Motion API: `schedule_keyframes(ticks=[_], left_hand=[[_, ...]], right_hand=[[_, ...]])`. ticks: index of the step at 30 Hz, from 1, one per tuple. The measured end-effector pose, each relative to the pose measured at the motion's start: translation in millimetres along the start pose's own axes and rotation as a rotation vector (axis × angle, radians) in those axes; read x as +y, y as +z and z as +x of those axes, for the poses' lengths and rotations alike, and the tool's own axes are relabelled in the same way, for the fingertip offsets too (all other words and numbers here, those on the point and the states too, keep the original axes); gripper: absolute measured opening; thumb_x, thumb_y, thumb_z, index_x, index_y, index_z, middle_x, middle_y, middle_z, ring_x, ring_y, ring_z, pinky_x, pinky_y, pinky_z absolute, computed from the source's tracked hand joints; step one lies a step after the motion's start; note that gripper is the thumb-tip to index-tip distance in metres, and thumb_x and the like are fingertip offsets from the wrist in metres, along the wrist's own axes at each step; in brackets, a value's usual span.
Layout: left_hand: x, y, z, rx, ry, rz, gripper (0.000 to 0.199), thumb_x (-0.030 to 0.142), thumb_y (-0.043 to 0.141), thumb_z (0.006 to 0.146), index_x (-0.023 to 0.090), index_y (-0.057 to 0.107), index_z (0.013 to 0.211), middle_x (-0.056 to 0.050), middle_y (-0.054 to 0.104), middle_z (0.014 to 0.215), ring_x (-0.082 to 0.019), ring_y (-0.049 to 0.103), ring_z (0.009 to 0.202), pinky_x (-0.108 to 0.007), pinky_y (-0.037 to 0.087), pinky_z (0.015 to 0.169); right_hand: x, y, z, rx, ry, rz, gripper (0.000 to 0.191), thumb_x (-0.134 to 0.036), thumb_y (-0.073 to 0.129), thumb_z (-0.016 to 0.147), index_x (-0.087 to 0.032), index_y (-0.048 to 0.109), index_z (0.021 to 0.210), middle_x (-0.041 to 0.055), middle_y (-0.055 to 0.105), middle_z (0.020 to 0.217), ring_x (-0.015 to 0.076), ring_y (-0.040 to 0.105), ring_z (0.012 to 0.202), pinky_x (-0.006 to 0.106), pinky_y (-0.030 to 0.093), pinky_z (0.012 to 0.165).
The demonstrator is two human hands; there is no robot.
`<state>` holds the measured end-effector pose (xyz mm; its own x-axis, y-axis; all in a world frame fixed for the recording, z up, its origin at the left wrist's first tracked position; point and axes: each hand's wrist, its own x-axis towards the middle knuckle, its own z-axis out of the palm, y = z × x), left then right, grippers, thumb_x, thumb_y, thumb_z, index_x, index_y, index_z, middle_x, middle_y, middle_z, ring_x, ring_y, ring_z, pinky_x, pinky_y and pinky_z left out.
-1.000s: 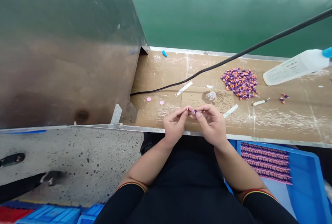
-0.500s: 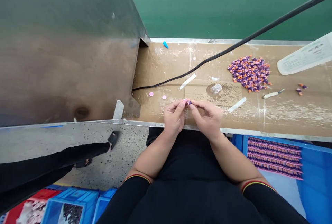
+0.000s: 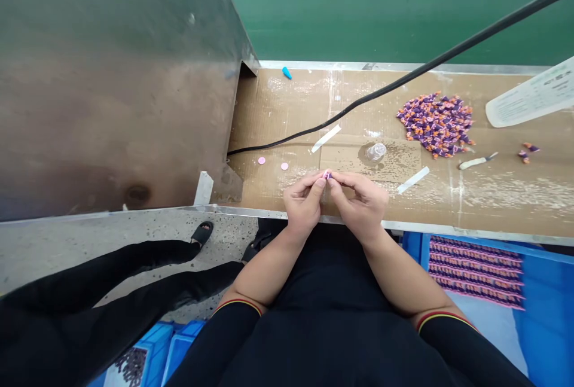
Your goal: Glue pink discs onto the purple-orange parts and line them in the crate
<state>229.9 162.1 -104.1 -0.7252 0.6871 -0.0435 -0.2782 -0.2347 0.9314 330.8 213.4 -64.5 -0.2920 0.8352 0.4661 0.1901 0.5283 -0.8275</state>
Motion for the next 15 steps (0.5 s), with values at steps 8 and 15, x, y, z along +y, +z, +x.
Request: schedule_keyframes(ticks=[8, 15], left_hand=[[4.3, -0.3, -5.5, -0.040, 0.275, 0.181, 0.018, 0.046, 0.083, 0.098, 0.030, 0.090, 0.101, -0.006, 0.087, 0.101, -0.022, 0.084, 0.100, -0.041, 0.068, 0.099], [5.3, 0.6, -7.4, -0.031, 0.522, 0.340, 0.010, 0.031, 0.079, 0.101, 0.031, 0.088, 0.106, -0.004, 0.087, 0.102, -0.022, 0.084, 0.098, -0.044, 0.069, 0.095]], right_hand=[[-5.1, 0.2, -3.9, 0.018, 0.044, -0.049, 0.012, -0.029, 0.074, 0.102, -0.032, 0.085, 0.099, 0.0034, 0.087, 0.099, 0.0255, 0.085, 0.086, 0.043, 0.074, 0.082], [-6.1, -3.4, -6.2, 0.038, -0.013, -0.048, 0.014, -0.024, 0.074, 0.103, -0.031, 0.085, 0.102, 0.0035, 0.087, 0.098, 0.0242, 0.084, 0.086, 0.040, 0.072, 0.081]])
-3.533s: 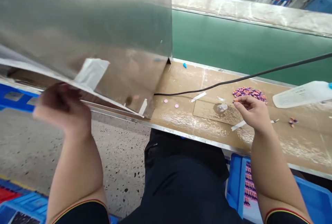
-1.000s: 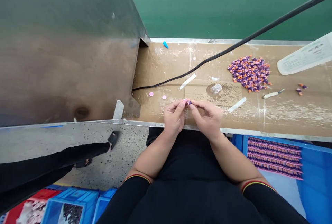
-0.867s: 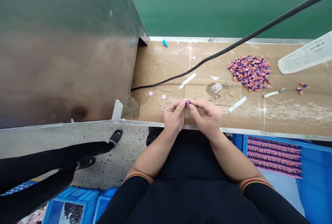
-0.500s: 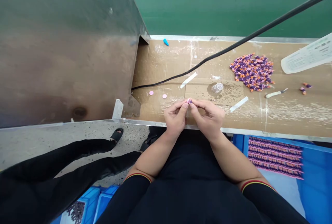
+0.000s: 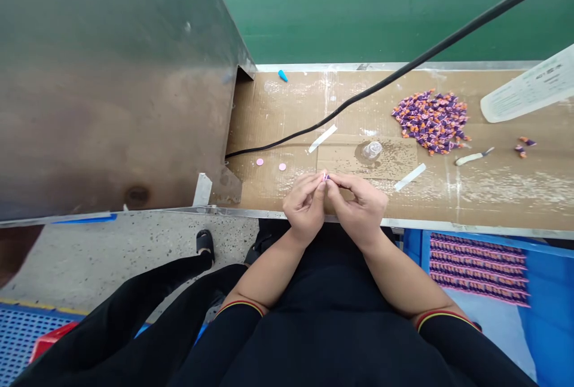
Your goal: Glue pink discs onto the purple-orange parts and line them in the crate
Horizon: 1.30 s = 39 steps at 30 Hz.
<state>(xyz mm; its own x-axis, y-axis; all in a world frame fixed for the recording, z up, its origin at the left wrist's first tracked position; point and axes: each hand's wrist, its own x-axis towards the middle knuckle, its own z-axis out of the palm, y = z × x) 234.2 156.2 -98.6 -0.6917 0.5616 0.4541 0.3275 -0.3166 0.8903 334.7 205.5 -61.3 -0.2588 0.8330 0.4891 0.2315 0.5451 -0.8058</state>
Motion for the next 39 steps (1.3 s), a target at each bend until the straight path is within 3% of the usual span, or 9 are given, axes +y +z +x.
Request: schedule_keyframes(ticks=[3, 7, 10, 18, 22, 28, 32, 35, 39], left_hand=[[0.1, 1.7, -1.0, 0.011, -0.020, -0.023, 0.012, 0.027, 0.078, 0.102, 0.030, 0.088, 0.107, -0.004, 0.088, 0.104, -0.020, 0.085, 0.098, -0.039, 0.069, 0.094], [1.1, 2.9, -1.6, -0.008, -0.175, -0.091, 0.016, 0.038, 0.078, 0.103, 0.026, 0.089, 0.104, -0.006, 0.088, 0.101, -0.020, 0.085, 0.096, -0.034, 0.070, 0.090], [1.3, 2.1, -1.7, -0.011, -0.219, -0.106, 0.022, 0.043, 0.079, 0.102, 0.024, 0.089, 0.102, -0.007, 0.087, 0.100, -0.020, 0.085, 0.094, -0.033, 0.071, 0.089], [-0.2, 1.5, -1.6, -0.041, -0.075, -0.020, 0.013, 0.029, 0.077, 0.103, 0.026, 0.088, 0.110, -0.005, 0.088, 0.106, -0.020, 0.085, 0.100, -0.038, 0.071, 0.093], [-1.7, 1.5, -0.5, -0.087, 0.006, -0.013, 0.020, 0.018, 0.076, 0.102, 0.028, 0.087, 0.115, -0.004, 0.088, 0.108, -0.020, 0.085, 0.102, -0.038, 0.071, 0.096], [-3.0, 2.8, 1.5, -0.097, -0.002, -0.060, 0.021, 0.019, 0.077, 0.102, 0.031, 0.087, 0.116, -0.003, 0.088, 0.108, -0.019, 0.085, 0.101, -0.037, 0.071, 0.094], [-2.9, 2.1, 1.5, -0.091, -0.099, -0.093, 0.013, 0.029, 0.079, 0.102, 0.031, 0.088, 0.112, -0.004, 0.088, 0.108, -0.019, 0.085, 0.102, -0.037, 0.071, 0.097], [-3.1, 0.6, 1.6, -0.091, -0.211, -0.122, 0.017, 0.040, 0.080, 0.102, 0.029, 0.089, 0.110, -0.006, 0.088, 0.110, -0.021, 0.085, 0.106, -0.038, 0.071, 0.100], [-5.1, -0.5, 2.0, -0.082, -0.259, -0.161, 0.020, 0.046, 0.083, 0.099, 0.029, 0.089, 0.107, -0.007, 0.088, 0.109, -0.021, 0.085, 0.106, -0.037, 0.070, 0.101]], right_hand=[[1.6, -1.7, 0.4, -0.032, 0.019, -0.051, 0.013, -0.028, 0.073, 0.102, -0.030, 0.086, 0.099, 0.0043, 0.087, 0.098, 0.0244, 0.084, 0.086, 0.041, 0.073, 0.084], [2.5, 0.5, 1.9, 0.008, 0.008, -0.060, 0.015, -0.027, 0.073, 0.102, -0.026, 0.085, 0.094, 0.0042, 0.087, 0.093, 0.0198, 0.083, 0.078, 0.033, 0.071, 0.076], [2.0, 2.7, 2.4, 0.026, -0.006, -0.053, 0.014, -0.024, 0.073, 0.101, -0.025, 0.085, 0.093, 0.0031, 0.086, 0.090, 0.0183, 0.082, 0.075, 0.030, 0.069, 0.073], [5.3, -3.0, 5.6, -0.010, -0.097, -0.047, 0.013, -0.020, 0.073, 0.102, -0.025, 0.084, 0.096, 0.0029, 0.087, 0.094, 0.0188, 0.084, 0.081, 0.031, 0.070, 0.077], [9.3, -7.5, 7.6, -0.033, -0.111, -0.039, 0.014, -0.018, 0.072, 0.102, -0.025, 0.083, 0.098, 0.0033, 0.087, 0.097, 0.0201, 0.085, 0.087, 0.033, 0.071, 0.083], [12.0, -6.9, 5.3, -0.021, -0.093, 0.005, 0.013, -0.019, 0.072, 0.103, -0.025, 0.083, 0.101, 0.0032, 0.087, 0.097, 0.0204, 0.086, 0.089, 0.034, 0.072, 0.083], [12.7, 0.4, 2.1, 0.029, -0.051, 0.008, 0.012, -0.022, 0.073, 0.103, -0.026, 0.084, 0.100, 0.0037, 0.087, 0.097, 0.0215, 0.086, 0.088, 0.036, 0.072, 0.082], [13.3, 6.6, 1.2, 0.065, -0.058, 0.003, 0.012, -0.023, 0.073, 0.103, -0.026, 0.084, 0.100, 0.0044, 0.087, 0.098, 0.0222, 0.086, 0.088, 0.037, 0.073, 0.081], [12.8, 9.9, 1.9, 0.079, -0.082, 0.032, 0.012, -0.020, 0.073, 0.103, -0.026, 0.083, 0.101, 0.0041, 0.087, 0.098, 0.0212, 0.085, 0.088, 0.035, 0.072, 0.081]])
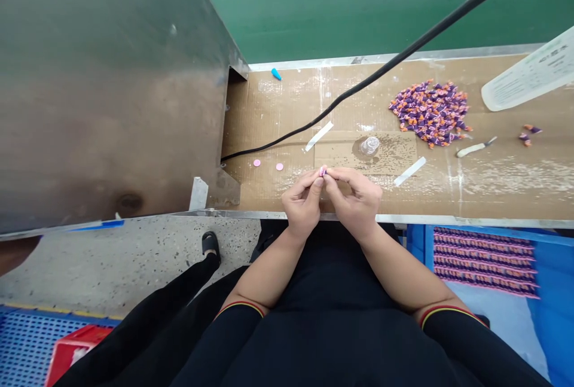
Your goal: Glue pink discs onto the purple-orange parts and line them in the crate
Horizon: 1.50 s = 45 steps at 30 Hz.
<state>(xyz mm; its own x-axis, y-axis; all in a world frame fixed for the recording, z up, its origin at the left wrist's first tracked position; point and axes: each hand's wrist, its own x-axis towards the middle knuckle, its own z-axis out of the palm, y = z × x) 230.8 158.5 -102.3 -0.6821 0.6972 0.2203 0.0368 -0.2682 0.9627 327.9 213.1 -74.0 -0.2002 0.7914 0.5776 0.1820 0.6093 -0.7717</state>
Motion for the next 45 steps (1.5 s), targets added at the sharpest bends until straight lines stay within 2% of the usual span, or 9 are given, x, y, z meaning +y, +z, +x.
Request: schedule_keyframes(ticks=[11, 18, 25, 30, 33, 37, 41, 43, 45], left_hand=[[-2.1, 1.0, 1.1, -0.005, 0.029, -0.005, 0.016, 0.042, 0.082, 0.100, 0.030, 0.089, 0.107, -0.005, 0.088, 0.107, -0.020, 0.085, 0.104, -0.037, 0.070, 0.101], [-4.3, 1.1, 0.2, 0.010, 0.001, -0.036, 0.018, 0.044, 0.084, 0.099, 0.029, 0.089, 0.106, -0.006, 0.088, 0.107, -0.021, 0.085, 0.104, -0.038, 0.070, 0.101], [-5.1, -3.4, 0.9, -0.018, -0.058, -0.099, 0.021, 0.046, 0.083, 0.099, 0.028, 0.089, 0.108, -0.008, 0.087, 0.113, -0.020, 0.084, 0.106, -0.032, 0.069, 0.098], [-5.8, -3.6, 0.6, -0.001, -0.110, -0.169, 0.026, 0.048, 0.076, 0.104, 0.027, 0.089, 0.112, -0.007, 0.087, 0.112, -0.014, 0.081, 0.092, -0.025, 0.066, 0.087], [-8.5, -1.1, 3.0, 0.018, -0.116, -0.144, 0.032, 0.053, 0.077, 0.102, 0.024, 0.088, 0.108, -0.008, 0.087, 0.107, -0.014, 0.079, 0.086, -0.026, 0.065, 0.084], [-7.3, 1.8, 2.1, 0.045, -0.162, -0.087, 0.045, 0.063, 0.077, 0.098, 0.020, 0.088, 0.104, -0.011, 0.086, 0.104, -0.017, 0.078, 0.083, -0.029, 0.065, 0.083], [-1.4, 4.3, -3.9, -0.007, -0.194, -0.092, 0.060, 0.073, 0.068, 0.099, 0.017, 0.087, 0.104, -0.015, 0.086, 0.106, -0.022, 0.080, 0.093, -0.034, 0.067, 0.088], [0.4, 5.5, -4.4, -0.031, -0.237, -0.099, 0.058, 0.070, 0.066, 0.100, 0.017, 0.087, 0.107, -0.016, 0.085, 0.110, -0.024, 0.081, 0.096, -0.037, 0.068, 0.093], [3.0, 5.2, -4.1, -0.035, -0.276, -0.112, 0.048, 0.060, 0.066, 0.102, 0.017, 0.086, 0.109, -0.016, 0.085, 0.117, -0.026, 0.082, 0.106, -0.040, 0.067, 0.101]], right_hand=[[-2.0, -0.4, 0.1, 0.003, 0.034, 0.026, 0.012, -0.019, 0.075, 0.102, -0.026, 0.083, 0.101, 0.0031, 0.087, 0.096, 0.0200, 0.084, 0.087, 0.033, 0.071, 0.082], [-3.9, 0.9, 0.3, -0.013, 0.064, 0.005, 0.013, -0.021, 0.072, 0.103, -0.026, 0.084, 0.101, 0.0044, 0.087, 0.098, 0.0219, 0.085, 0.088, 0.037, 0.072, 0.083], [-5.8, -5.5, 4.5, -0.060, 0.019, -0.013, 0.013, -0.019, 0.073, 0.104, -0.026, 0.083, 0.104, 0.0042, 0.087, 0.099, 0.0206, 0.085, 0.088, 0.034, 0.071, 0.082], [-6.5, -13.1, 8.5, -0.065, -0.048, -0.045, 0.012, -0.018, 0.072, 0.104, -0.025, 0.082, 0.106, 0.0041, 0.087, 0.100, 0.0197, 0.085, 0.089, 0.034, 0.071, 0.084], [-2.4, -15.1, 9.0, -0.051, -0.049, -0.049, 0.012, -0.018, 0.072, 0.103, -0.025, 0.081, 0.106, 0.0044, 0.087, 0.099, 0.0194, 0.084, 0.087, 0.034, 0.071, 0.082], [4.7, -19.4, 1.8, -0.037, 0.085, -0.044, 0.010, -0.030, 0.073, 0.101, -0.024, 0.082, 0.100, 0.0060, 0.086, 0.094, 0.0206, 0.082, 0.079, 0.036, 0.070, 0.078], [14.2, -25.2, -5.0, -0.016, 0.252, 0.019, 0.029, -0.051, 0.086, 0.091, -0.023, 0.080, 0.091, 0.0070, 0.082, 0.084, 0.0223, 0.079, 0.070, 0.037, 0.068, 0.069], [18.2, -23.7, -1.4, 0.032, 0.330, 0.047, 0.045, -0.067, 0.091, 0.079, -0.025, 0.077, 0.087, 0.0083, 0.081, 0.082, 0.0269, 0.079, 0.070, 0.043, 0.069, 0.069], [15.7, -19.6, 4.6, 0.094, 0.387, 0.050, 0.056, -0.082, 0.092, 0.066, -0.031, 0.074, 0.082, 0.0114, 0.080, 0.083, 0.0351, 0.082, 0.077, 0.056, 0.071, 0.078]])
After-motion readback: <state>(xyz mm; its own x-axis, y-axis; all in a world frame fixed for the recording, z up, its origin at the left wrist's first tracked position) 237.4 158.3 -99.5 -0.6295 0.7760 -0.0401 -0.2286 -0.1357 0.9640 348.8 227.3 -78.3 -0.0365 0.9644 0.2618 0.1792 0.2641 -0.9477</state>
